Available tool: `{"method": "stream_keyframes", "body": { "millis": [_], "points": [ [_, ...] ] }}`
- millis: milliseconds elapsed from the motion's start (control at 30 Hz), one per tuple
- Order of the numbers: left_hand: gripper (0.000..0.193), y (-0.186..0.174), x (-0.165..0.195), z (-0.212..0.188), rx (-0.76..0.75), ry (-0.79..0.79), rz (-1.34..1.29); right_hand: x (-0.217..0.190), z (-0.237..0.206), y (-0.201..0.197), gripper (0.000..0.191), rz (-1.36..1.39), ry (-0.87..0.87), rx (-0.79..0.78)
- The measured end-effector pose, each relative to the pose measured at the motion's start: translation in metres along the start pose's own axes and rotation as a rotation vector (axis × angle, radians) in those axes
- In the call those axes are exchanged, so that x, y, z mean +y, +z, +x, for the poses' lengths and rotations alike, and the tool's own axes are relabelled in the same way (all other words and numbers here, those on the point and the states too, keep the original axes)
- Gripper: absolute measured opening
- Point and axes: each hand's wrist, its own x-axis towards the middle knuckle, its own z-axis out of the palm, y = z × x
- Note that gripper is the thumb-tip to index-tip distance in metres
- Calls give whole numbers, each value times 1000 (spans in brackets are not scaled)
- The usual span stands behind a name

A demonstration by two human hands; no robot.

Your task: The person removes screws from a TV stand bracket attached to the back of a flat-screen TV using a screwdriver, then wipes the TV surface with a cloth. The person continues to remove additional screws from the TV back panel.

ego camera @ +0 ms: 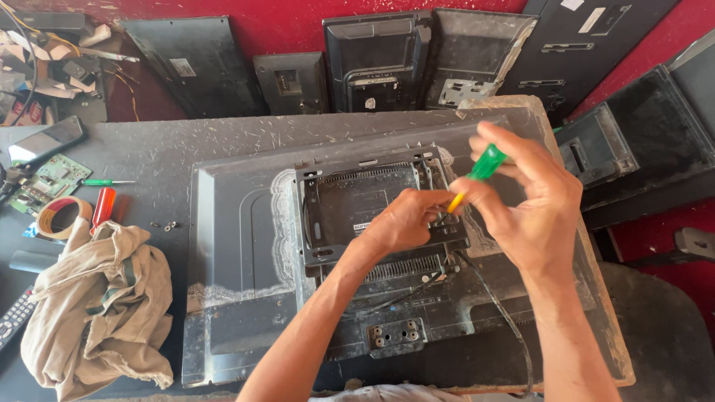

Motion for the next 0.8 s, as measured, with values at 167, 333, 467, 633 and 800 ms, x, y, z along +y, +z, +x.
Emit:
{"method": "stream_keyframes", "body": {
  "millis": [167, 333, 467, 633, 800],
  "points": [
    [46, -10, -12, 2, -52, -53, 170, 1, 3, -1, 50, 251, 126, 58],
    [27, -15, -18, 15, -108, -68, 120, 5, 4, -4, 56, -50, -66, 18],
    [27, -6, -21, 13, -71, -120, 104, 7, 2, -3, 52, 193, 145, 23],
    [28, 3, -26, 13, -39, -117, 113, 10, -1, -1, 55, 67, 39, 40],
    [23, 3, -27, 19, -43, -174, 104, 19, -4, 0, 50, 143, -11, 15]
  ]
}}
